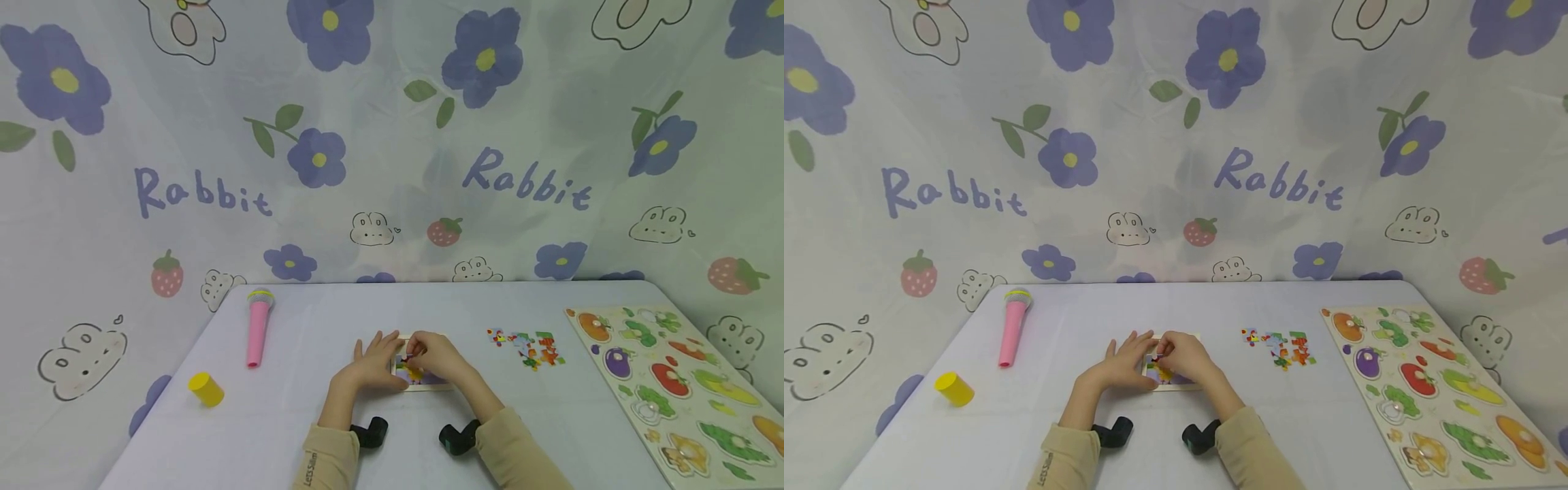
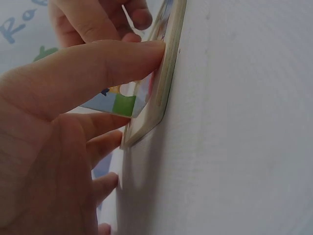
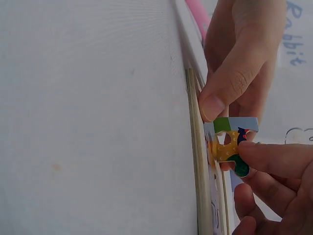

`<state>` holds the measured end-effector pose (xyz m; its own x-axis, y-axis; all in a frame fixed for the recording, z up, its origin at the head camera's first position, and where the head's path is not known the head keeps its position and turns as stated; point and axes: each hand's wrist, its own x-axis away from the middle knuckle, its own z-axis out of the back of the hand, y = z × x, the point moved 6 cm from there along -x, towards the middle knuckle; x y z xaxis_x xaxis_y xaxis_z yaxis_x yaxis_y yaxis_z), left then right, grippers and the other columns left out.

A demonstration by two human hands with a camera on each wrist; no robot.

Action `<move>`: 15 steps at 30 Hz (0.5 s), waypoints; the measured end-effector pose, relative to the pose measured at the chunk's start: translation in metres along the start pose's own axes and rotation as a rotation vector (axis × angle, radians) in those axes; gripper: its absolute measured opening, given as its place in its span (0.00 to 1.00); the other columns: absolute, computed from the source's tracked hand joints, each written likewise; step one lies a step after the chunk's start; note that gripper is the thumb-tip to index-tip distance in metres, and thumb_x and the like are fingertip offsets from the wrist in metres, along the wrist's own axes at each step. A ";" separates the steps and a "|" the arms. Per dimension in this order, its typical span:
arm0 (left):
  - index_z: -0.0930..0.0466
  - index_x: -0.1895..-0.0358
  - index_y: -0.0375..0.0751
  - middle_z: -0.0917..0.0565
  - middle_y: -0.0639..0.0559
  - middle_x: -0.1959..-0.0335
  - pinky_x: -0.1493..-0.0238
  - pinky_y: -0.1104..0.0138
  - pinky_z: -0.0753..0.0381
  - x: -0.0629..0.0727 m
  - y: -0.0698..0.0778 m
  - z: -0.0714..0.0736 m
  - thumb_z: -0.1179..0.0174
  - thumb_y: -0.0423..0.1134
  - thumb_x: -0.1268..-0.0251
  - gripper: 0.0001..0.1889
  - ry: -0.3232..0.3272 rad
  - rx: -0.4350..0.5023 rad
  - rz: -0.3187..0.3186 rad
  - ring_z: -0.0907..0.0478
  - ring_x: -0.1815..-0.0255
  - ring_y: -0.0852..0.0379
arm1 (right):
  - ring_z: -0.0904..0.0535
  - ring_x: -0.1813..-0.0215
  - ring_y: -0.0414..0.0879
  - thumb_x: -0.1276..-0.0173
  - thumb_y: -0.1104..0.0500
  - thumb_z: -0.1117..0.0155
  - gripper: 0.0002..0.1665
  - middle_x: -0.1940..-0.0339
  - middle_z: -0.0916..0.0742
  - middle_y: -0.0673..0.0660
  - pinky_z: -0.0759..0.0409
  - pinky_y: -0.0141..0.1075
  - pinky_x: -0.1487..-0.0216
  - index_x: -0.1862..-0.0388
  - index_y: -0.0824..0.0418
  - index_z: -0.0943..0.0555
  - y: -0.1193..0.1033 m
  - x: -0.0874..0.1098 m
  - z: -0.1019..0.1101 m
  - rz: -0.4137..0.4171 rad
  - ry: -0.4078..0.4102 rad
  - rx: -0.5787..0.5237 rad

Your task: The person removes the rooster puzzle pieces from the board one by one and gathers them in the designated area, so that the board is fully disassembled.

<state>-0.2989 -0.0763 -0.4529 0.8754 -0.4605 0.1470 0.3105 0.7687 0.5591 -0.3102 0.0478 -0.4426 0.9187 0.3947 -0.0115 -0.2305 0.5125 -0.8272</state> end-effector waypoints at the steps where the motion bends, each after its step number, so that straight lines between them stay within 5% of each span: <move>1: 0.39 0.33 0.39 0.47 0.45 0.27 0.38 0.34 0.70 0.000 0.000 0.000 0.32 0.49 0.54 0.42 -0.001 -0.001 -0.001 0.60 0.27 0.38 | 0.28 0.75 0.41 0.45 0.67 0.33 0.08 0.75 0.22 0.51 0.27 0.32 0.77 0.71 0.62 0.25 0.000 0.000 0.001 -0.001 0.006 -0.007; 15: 0.39 0.33 0.40 0.46 0.46 0.28 0.37 0.36 0.69 -0.002 -0.002 -0.002 0.33 0.49 0.55 0.43 -0.001 -0.039 0.011 0.58 0.27 0.39 | 0.26 0.69 0.42 0.44 0.64 0.33 0.07 0.73 0.20 0.50 0.28 0.34 0.68 0.68 0.58 0.22 0.011 0.004 0.029 -0.073 0.132 0.010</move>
<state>-0.3004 -0.0759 -0.4561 0.8784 -0.4523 0.1542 0.3148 0.7905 0.5254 -0.3186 0.0767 -0.4352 0.9672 0.2526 -0.0262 -0.1642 0.5437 -0.8231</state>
